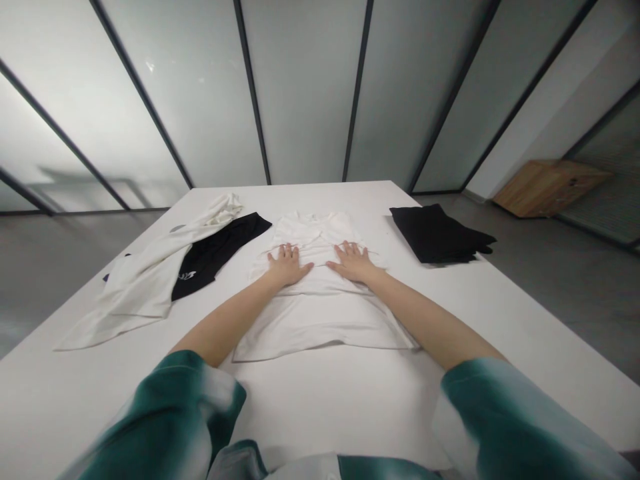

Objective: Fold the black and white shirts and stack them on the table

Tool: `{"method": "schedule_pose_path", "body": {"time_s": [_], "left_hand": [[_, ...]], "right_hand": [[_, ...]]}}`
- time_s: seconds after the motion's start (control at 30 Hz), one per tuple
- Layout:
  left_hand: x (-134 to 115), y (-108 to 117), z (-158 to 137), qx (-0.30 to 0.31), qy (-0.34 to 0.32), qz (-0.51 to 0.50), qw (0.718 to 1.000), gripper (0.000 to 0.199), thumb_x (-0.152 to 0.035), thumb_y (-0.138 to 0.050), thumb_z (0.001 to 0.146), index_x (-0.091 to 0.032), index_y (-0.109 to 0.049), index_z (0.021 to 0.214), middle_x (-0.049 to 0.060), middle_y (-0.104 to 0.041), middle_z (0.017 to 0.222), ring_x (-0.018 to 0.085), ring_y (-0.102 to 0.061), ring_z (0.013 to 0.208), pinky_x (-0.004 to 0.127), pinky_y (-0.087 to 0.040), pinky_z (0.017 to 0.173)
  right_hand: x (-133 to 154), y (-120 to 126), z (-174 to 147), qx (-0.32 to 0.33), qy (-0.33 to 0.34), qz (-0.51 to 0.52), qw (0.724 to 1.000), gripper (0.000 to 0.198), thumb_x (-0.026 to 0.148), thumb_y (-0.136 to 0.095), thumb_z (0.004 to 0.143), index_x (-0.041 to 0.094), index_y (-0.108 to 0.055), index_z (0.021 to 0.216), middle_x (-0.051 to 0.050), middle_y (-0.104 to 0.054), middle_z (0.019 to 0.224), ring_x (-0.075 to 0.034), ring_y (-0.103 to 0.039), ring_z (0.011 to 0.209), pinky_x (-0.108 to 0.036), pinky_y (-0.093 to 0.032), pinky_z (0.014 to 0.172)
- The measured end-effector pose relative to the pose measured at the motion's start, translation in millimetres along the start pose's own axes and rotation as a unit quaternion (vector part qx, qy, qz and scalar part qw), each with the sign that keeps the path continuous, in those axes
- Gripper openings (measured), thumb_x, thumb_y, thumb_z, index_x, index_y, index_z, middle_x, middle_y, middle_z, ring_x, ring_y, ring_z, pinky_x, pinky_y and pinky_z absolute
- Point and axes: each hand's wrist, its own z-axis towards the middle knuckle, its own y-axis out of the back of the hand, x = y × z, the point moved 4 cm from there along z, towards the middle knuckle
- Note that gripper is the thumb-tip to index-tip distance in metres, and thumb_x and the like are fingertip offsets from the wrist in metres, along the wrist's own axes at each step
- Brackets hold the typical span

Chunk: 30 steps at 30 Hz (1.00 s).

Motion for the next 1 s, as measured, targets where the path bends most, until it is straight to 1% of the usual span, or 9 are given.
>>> {"method": "schedule_pose_path", "body": {"time_s": [0.23, 0.37, 0.47, 0.57, 0.7, 0.77, 0.83, 0.93, 1.0], "left_hand": [[8, 5, 47, -0.015, -0.013, 0.006, 1.000, 0.091, -0.073, -0.017, 0.093, -0.013, -0.018, 0.161, 0.017, -0.011, 0.168, 0.035, -0.010, 0.155, 0.063, -0.013, 0.120], [10, 11, 56, -0.031, -0.026, 0.003, 0.999, 0.086, -0.068, -0.020, 0.095, -0.012, -0.021, 0.161, 0.017, -0.015, 0.167, 0.033, -0.013, 0.154, 0.056, -0.014, 0.122], [18, 19, 40, -0.069, -0.043, 0.013, 0.997, 0.078, -0.062, -0.026, 0.098, -0.012, -0.028, 0.158, 0.017, -0.023, 0.165, 0.032, -0.021, 0.153, 0.050, -0.017, 0.122], [35, 27, 12, -0.100, -0.070, 0.021, 0.992, 0.069, -0.057, -0.033, 0.098, -0.013, -0.040, 0.151, 0.016, -0.032, 0.162, 0.031, -0.032, 0.148, 0.044, -0.025, 0.120], [57, 26, -24, -0.101, -0.059, -0.013, 0.993, 0.060, -0.054, -0.032, 0.100, -0.017, -0.048, 0.144, 0.014, -0.045, 0.155, 0.029, -0.044, 0.140, 0.041, -0.036, 0.113], [59, 21, -36, -0.096, -0.048, -0.036, 0.994, 0.058, -0.052, -0.030, 0.100, -0.016, -0.051, 0.142, 0.014, -0.050, 0.150, 0.027, -0.047, 0.137, 0.038, -0.037, 0.111], [53, 15, -43, -0.094, -0.045, -0.047, 0.993, 0.058, -0.051, -0.031, 0.100, -0.015, -0.051, 0.141, 0.015, -0.051, 0.149, 0.028, -0.047, 0.137, 0.038, -0.037, 0.111], [43, 6, -48, -0.091, -0.050, -0.034, 0.994, 0.060, -0.053, -0.037, 0.099, -0.014, -0.050, 0.143, 0.017, -0.046, 0.153, 0.030, -0.043, 0.141, 0.043, -0.035, 0.114], [40, 2, -50, -0.090, -0.056, -0.018, 0.994, 0.061, -0.053, -0.042, 0.098, -0.015, -0.048, 0.145, 0.018, -0.041, 0.157, 0.031, -0.039, 0.144, 0.046, -0.031, 0.116]], "right_hand": [[-10, 14, 39, -0.020, 0.016, -0.006, 1.000, 0.078, 0.067, -0.026, 0.098, 0.021, -0.025, 0.161, -0.015, -0.016, 0.167, -0.037, -0.015, 0.153, -0.059, -0.015, 0.120], [-13, 24, 43, -0.049, 0.022, -0.015, 0.998, 0.070, 0.057, -0.033, 0.100, 0.016, -0.032, 0.157, -0.017, -0.026, 0.164, -0.034, -0.025, 0.150, -0.052, -0.022, 0.120], [-22, 33, 30, -0.090, 0.045, -0.033, 0.994, 0.059, 0.045, -0.042, 0.100, 0.015, -0.043, 0.151, -0.017, -0.036, 0.160, -0.032, -0.036, 0.144, -0.047, -0.028, 0.117], [-42, 37, 4, -0.117, 0.069, -0.047, 0.990, 0.047, 0.037, -0.048, 0.098, 0.016, -0.056, 0.139, -0.017, -0.050, 0.149, -0.031, -0.048, 0.134, -0.044, -0.036, 0.110], [-68, 30, -31, -0.125, 0.059, -0.029, 0.990, 0.042, 0.038, -0.047, 0.098, 0.016, -0.064, 0.129, -0.016, -0.060, 0.134, -0.029, -0.057, 0.120, -0.041, -0.041, 0.104], [-73, 23, -41, -0.123, 0.027, -0.001, 0.992, 0.045, 0.042, -0.043, 0.100, 0.016, -0.062, 0.131, -0.016, -0.059, 0.136, -0.030, -0.056, 0.122, -0.041, -0.042, 0.103], [-70, 14, -46, -0.119, -0.004, 0.019, 0.993, 0.052, 0.047, -0.040, 0.100, 0.016, -0.057, 0.138, -0.017, -0.056, 0.143, -0.032, -0.052, 0.129, -0.043, -0.041, 0.105], [-61, 2, -48, -0.109, -0.015, 0.008, 0.994, 0.063, 0.055, -0.042, 0.098, 0.016, -0.048, 0.147, -0.018, -0.044, 0.155, -0.035, -0.039, 0.142, -0.049, -0.035, 0.112], [-59, -4, -47, -0.100, -0.007, -0.008, 0.995, 0.064, 0.057, -0.044, 0.097, 0.017, -0.047, 0.148, -0.017, -0.037, 0.159, -0.035, -0.032, 0.147, -0.051, -0.031, 0.115]]}}
